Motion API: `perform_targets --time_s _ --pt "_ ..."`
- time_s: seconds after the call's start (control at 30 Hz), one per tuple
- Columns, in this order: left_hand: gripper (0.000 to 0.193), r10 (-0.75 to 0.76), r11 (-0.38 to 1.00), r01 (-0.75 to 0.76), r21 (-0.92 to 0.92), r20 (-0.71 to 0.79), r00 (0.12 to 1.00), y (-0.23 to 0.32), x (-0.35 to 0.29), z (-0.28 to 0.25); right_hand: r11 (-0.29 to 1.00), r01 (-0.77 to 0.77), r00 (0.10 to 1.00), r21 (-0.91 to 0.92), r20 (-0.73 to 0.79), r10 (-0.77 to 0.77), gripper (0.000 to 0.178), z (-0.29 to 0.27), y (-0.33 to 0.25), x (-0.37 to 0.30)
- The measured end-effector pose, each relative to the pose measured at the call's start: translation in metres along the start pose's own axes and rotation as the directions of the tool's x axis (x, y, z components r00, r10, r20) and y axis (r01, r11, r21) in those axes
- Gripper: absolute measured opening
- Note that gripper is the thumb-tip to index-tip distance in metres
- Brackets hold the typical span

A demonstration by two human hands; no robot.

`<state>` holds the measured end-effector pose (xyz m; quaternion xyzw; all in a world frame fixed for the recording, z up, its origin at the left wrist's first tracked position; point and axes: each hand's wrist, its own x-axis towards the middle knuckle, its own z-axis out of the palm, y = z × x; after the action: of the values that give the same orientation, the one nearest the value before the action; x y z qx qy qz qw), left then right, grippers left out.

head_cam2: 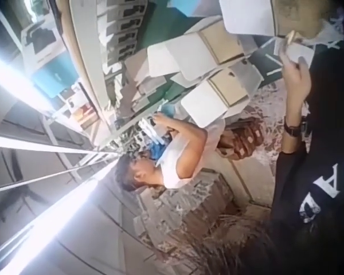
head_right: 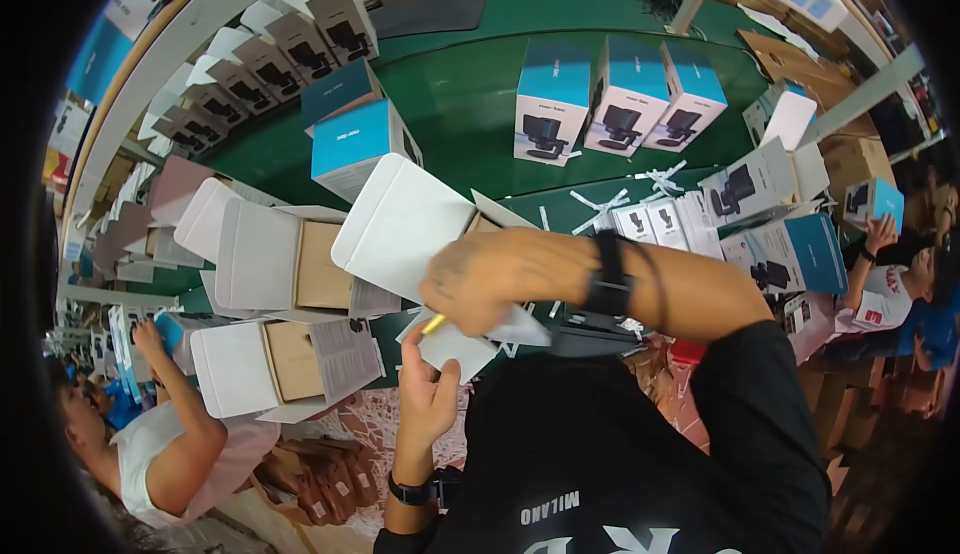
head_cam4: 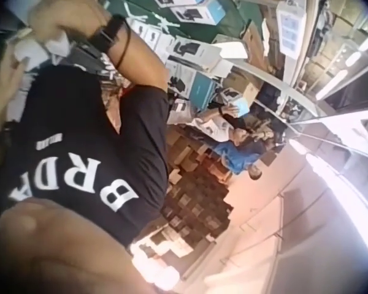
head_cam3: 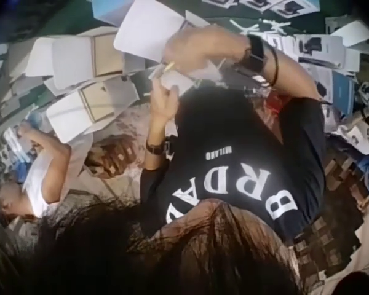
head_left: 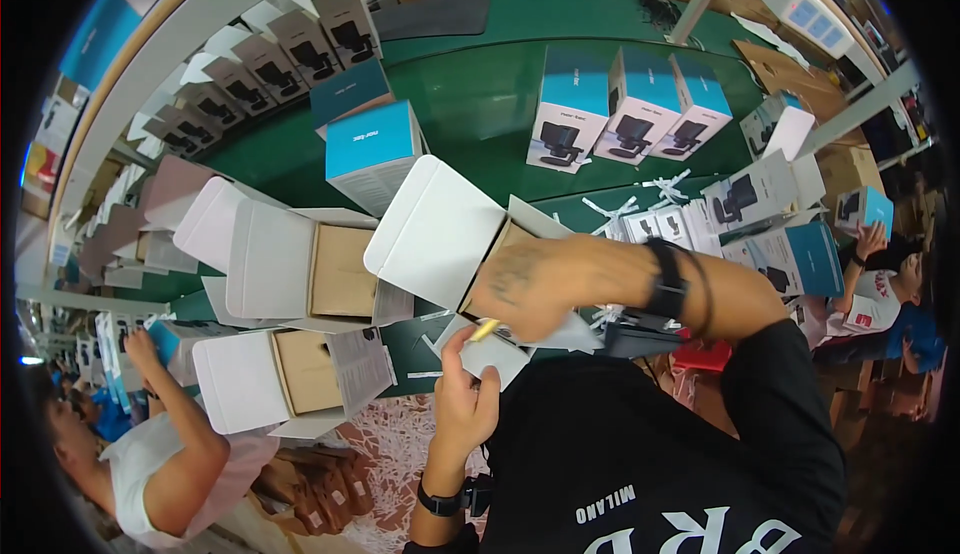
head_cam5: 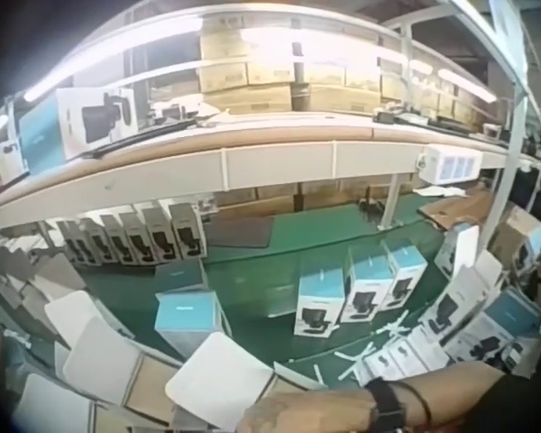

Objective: The person uses a utility knife to cut the tape on a blue box, opens a white box to insert a manual, and then closes the white box.

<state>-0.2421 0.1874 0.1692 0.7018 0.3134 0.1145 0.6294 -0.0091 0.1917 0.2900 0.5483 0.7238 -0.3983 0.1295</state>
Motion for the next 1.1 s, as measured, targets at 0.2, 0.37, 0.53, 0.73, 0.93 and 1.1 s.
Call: perform_targets --time_s 0.2,0.37,0.53,0.73,0.93,1.1 --pt "0.068 -0.001 0.960 -0.055 -0.273 -0.203 0.979 -0.006 0.000 -0.009 0.951 0.229 0.815 0.208 -0.575 -0.070 0.024 0.036 0.017 0.043" --pt "0.068 0.018 0.958 -0.086 -0.273 -0.242 0.970 -0.013 -0.006 -0.024 0.764 0.350 0.543 0.542 -0.782 0.307 0.027 0.053 0.014 -0.014" --pt "0.066 -0.082 0.988 0.042 -0.148 -0.279 0.957 -0.008 -0.005 -0.049 0.753 0.419 0.141 0.507 -0.856 0.497 0.025 0.118 0.036 -0.036" --pt "0.072 0.157 0.986 -0.134 0.095 -0.300 0.941 -0.013 0.012 -0.043 0.454 0.395 0.380 0.799 -0.592 0.711 0.037 0.162 0.071 -0.008" --pt "0.095 0.392 0.604 -0.384 0.699 0.159 0.906 0.019 0.054 0.010 0.498 0.323 0.442 0.805 -0.594 0.673 0.055 0.182 0.042 0.033" --pt "0.106 0.347 0.419 -0.479 0.771 0.352 0.869 0.005 0.065 0.011 0.524 0.262 0.569 0.810 -0.569 0.594 0.049 0.186 0.040 0.010"
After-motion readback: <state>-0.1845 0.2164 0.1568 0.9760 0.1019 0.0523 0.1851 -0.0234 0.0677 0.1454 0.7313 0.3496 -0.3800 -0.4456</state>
